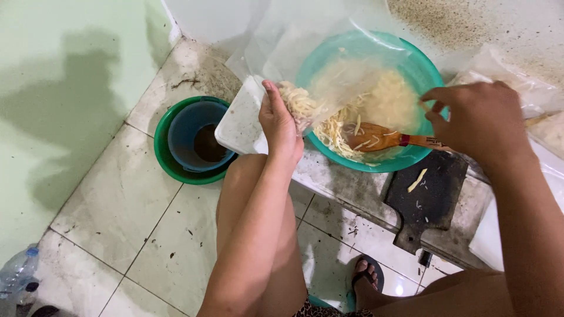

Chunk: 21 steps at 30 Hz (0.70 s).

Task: Scraping a cutting board with a knife and then scooping shredded food from a bowl into plastic bags using a wooden spoon.

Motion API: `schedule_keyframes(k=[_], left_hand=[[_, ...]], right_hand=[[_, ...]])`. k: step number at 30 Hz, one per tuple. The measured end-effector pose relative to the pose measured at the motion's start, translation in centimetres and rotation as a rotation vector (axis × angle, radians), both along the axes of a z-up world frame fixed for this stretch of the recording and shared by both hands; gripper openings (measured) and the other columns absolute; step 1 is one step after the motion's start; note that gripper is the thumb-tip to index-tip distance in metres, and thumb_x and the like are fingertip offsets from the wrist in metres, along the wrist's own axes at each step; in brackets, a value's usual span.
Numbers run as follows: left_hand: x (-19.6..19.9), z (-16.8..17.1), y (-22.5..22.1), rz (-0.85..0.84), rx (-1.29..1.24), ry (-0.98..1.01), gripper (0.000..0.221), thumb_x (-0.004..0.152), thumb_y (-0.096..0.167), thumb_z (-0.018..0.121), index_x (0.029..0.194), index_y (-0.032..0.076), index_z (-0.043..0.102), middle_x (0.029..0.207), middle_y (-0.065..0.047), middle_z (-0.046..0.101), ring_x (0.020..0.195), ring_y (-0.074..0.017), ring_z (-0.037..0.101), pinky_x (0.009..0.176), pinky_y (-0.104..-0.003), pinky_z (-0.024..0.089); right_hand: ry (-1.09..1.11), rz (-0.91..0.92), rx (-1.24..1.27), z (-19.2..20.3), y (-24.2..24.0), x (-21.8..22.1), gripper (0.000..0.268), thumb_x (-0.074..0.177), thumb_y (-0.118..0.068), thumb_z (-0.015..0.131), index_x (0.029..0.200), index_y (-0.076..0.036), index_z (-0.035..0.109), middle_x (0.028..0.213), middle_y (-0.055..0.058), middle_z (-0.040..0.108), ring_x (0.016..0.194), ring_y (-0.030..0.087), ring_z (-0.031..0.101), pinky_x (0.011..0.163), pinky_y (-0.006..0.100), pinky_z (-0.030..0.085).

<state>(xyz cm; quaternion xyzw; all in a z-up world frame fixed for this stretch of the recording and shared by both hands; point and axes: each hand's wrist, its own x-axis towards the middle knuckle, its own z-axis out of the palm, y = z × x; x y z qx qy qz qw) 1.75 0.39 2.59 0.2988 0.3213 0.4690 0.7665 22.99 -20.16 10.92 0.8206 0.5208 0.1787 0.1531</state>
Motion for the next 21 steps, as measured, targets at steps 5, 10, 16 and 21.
schedule_keyframes(k=[5,10,16,21], left_hand=[[0.0,-0.1,0.0,0.005,-0.029,-0.047,0.058,0.098,0.055,0.050,0.108,-0.001,0.062,0.092,-0.006,0.065,0.078,-0.0109,0.062,0.065,-0.026,0.052],[0.0,-0.6,-0.1,-0.024,0.031,-0.058,0.057,0.097,0.057,0.049,0.105,0.001,0.061,0.093,-0.006,0.064,0.081,-0.0112,0.063,0.068,-0.028,0.053],[-0.5,-0.8,-0.9,-0.016,0.094,-0.049,0.054,0.099,0.056,0.048,0.102,0.003,0.060,0.088,-0.003,0.061,0.074,-0.0089,0.058,0.062,-0.026,0.049],[-1.7,-1.2,-1.1,0.006,0.048,-0.059,0.055,0.099,0.056,0.048,0.104,0.002,0.060,0.090,-0.005,0.064,0.076,-0.0104,0.061,0.066,-0.027,0.051]], right_hand=[[0.611,-0.154,0.459,1.0,-7.0,-2.6,0.029,0.097,-0.002,0.082,0.125,0.001,0.076,0.101,0.015,0.075,0.060,0.020,0.057,0.049,0.031,0.041],[1.041,-0.511,0.693,-5.1,-13.5,-0.7,0.024,0.092,0.009,0.080,0.115,0.012,0.074,0.090,0.023,0.072,0.069,0.023,0.059,0.062,0.032,0.047],[1.069,-0.861,0.418,-8.8,-11.2,0.1,0.024,0.087,-0.018,0.086,0.104,-0.001,0.083,0.081,0.017,0.078,0.069,0.025,0.071,0.071,0.038,0.053],[1.277,-0.840,0.443,-8.6,-9.7,-1.0,0.023,0.091,-0.002,0.072,0.103,0.017,0.077,0.081,0.021,0.077,0.062,0.031,0.068,0.061,0.037,0.053]])
